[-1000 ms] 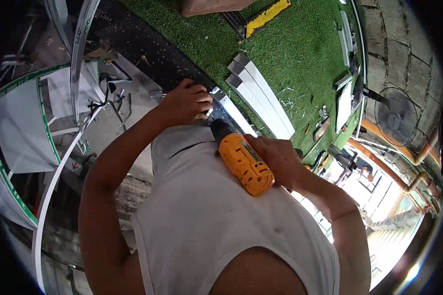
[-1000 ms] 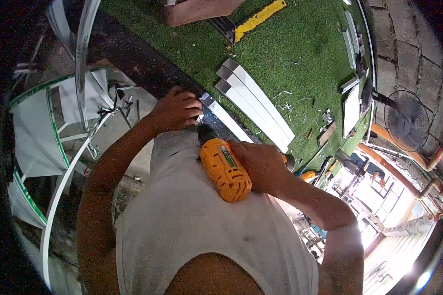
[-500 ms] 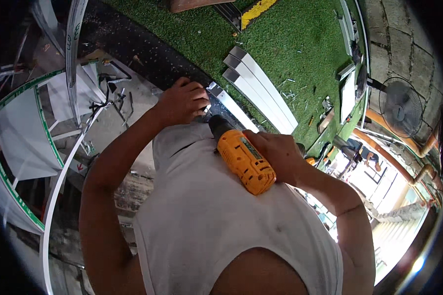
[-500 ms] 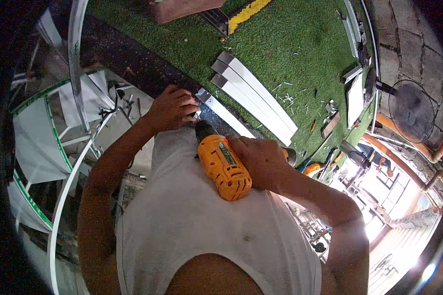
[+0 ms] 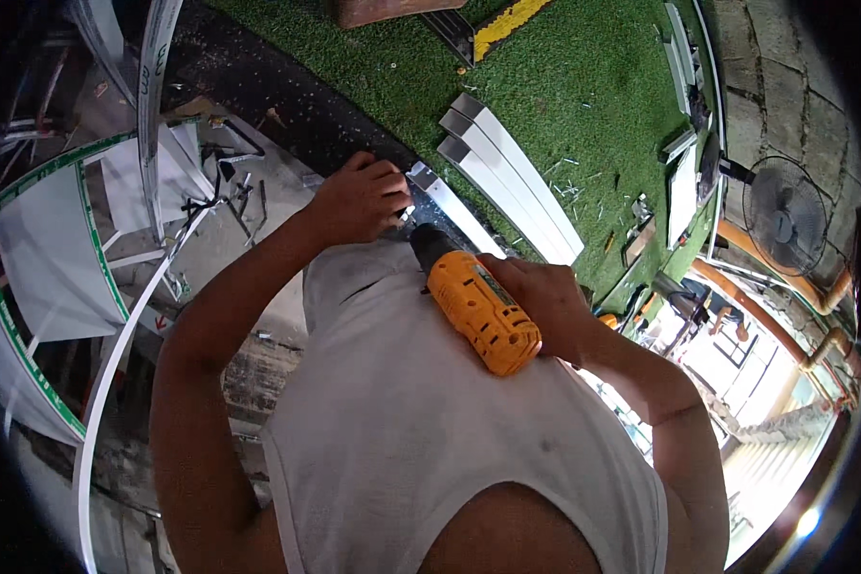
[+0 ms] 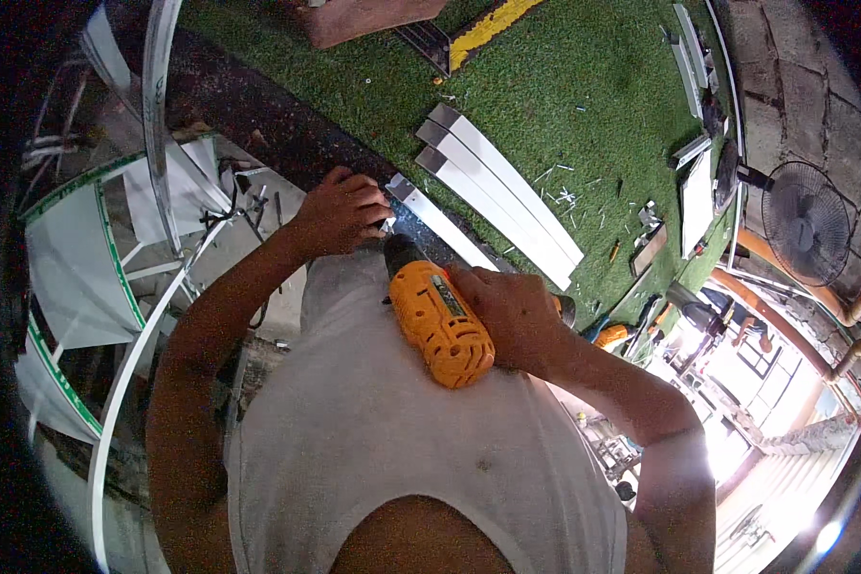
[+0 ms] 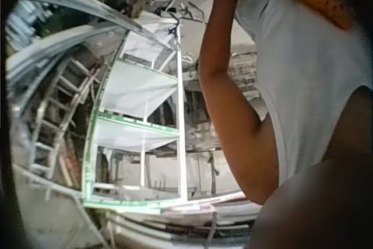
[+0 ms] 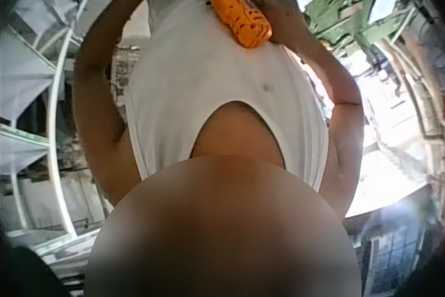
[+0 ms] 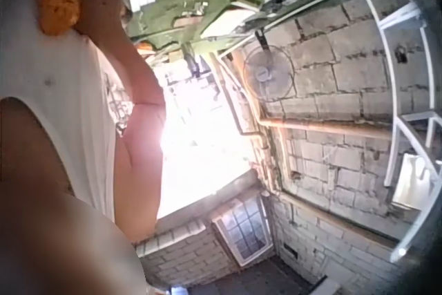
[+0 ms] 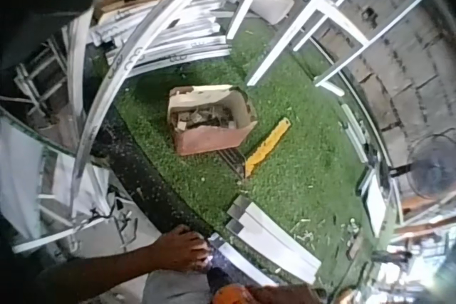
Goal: Assembling white metal profiles using a drill, file, and riveter on a workbench.
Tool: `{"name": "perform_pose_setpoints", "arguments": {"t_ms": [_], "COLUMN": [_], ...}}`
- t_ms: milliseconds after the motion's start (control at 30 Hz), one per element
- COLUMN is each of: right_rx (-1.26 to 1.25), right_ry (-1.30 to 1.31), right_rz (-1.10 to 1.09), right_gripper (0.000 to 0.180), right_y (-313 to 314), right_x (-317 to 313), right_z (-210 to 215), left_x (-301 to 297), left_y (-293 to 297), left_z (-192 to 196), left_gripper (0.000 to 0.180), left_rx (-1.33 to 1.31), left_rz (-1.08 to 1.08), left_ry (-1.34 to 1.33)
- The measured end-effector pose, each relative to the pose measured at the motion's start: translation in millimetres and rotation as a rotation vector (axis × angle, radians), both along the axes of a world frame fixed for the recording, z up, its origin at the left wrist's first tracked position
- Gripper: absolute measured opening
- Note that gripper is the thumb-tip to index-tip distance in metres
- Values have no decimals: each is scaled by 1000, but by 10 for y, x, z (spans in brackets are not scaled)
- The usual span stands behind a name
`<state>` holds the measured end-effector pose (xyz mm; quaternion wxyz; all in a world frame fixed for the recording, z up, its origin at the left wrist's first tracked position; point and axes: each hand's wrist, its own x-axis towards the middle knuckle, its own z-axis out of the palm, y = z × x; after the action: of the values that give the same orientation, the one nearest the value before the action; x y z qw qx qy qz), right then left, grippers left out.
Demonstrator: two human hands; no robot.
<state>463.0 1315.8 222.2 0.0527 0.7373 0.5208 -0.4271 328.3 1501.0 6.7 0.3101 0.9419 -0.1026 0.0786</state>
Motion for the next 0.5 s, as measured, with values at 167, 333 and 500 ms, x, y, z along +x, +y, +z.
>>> {"name": "perform_pose_setpoints", "arguments": {"t_ms": [167, 333, 500], "right_rx": [-51, -17, -54], "right_ry": [-2, 1, 13], "right_rz": [7, 17, 20], "right_gripper": [42, 38, 37], "right_y": [28, -2, 34], "right_x": [18, 17, 20], "right_z": [31, -4, 6], "left_x": [-6, -1, -3], "left_y": [-7, -13, -13], "left_z": [-56, -75, -51], "left_gripper": [25, 25, 25], "left_rx": [-35, -37, -12], "left_rz": [4, 4, 3], "left_ry": [-26, -41, -16]}}
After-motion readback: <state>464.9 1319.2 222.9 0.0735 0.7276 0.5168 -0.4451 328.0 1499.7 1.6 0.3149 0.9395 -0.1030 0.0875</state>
